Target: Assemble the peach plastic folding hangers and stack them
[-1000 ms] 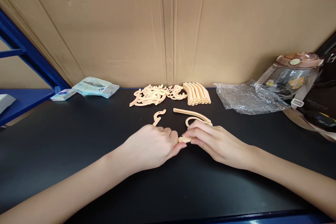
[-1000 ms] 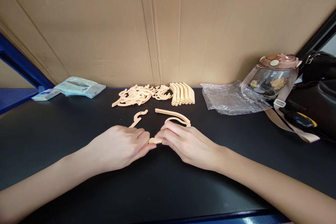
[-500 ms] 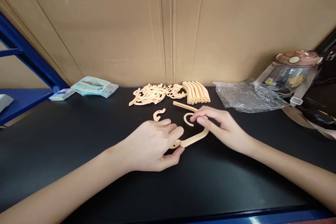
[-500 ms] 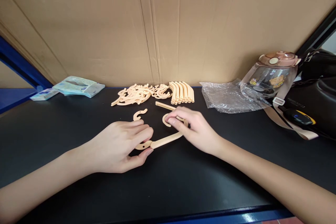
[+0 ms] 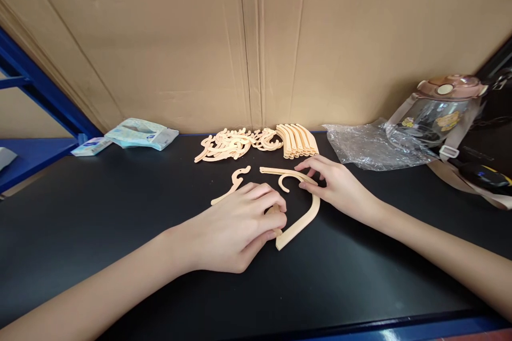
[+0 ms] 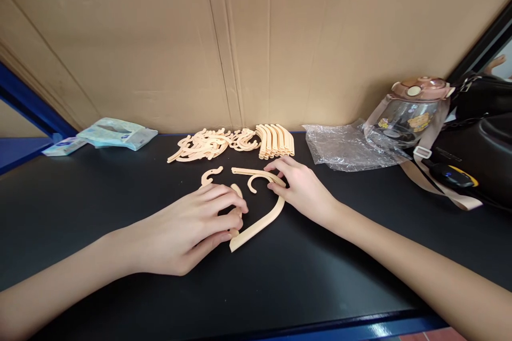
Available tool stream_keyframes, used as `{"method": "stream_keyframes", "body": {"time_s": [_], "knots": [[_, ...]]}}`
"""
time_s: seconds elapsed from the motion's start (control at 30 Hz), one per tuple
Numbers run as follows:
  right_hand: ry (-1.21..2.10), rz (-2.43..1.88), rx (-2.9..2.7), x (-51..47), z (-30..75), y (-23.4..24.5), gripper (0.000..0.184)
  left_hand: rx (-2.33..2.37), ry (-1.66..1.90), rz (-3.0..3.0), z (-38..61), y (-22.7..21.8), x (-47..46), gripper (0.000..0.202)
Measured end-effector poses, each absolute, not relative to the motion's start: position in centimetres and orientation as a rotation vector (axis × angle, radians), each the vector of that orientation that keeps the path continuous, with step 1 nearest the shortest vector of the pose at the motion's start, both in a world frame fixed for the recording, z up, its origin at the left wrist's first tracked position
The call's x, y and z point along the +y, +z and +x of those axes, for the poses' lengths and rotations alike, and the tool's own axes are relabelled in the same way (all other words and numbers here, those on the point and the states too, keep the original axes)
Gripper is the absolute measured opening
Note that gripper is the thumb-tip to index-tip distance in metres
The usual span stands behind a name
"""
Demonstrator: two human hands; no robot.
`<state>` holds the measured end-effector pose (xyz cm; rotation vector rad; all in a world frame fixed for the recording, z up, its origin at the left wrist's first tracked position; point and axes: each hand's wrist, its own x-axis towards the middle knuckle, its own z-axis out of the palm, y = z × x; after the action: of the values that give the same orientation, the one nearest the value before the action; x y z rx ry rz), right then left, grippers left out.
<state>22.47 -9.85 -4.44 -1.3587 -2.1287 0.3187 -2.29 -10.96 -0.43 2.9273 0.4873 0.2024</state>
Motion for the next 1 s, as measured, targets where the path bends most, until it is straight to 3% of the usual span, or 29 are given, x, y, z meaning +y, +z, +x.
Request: {"method": "stream_keyframes", "body": {"time_s": [0.3,0.57,0.73,0.87,1.0], "knots": [[0.345,-1.337,-2.141,-9.9,22.3,-4.8,0.021,0.496,0.178,2.88,-2.3,-0.4,-11.1,0.031],[0.304,-1.335,-2.226,-10.4,22.0,-4.6,0.016,0.557,0.218,2.776,-1.7,-0.6,-11.4,0.007],[0.243,-1.332,-2.267,-10.7,21.7,-4.2,0.015,0.584,0.184,2.776,-1.7,-0.7,-11.3,0.014],[0.245,-1.358,-2.236,-10.9,21.5,-3.9,0.02,0.537,0.247,2.862,-2.0,-1.4,-10.9,0.033],[0.328,-1.389,-2.209,-11.2,21.2,-3.9,0.021,0.736,0.346,3.076,-2.1,-2.0,-10.2,0.025]]}}
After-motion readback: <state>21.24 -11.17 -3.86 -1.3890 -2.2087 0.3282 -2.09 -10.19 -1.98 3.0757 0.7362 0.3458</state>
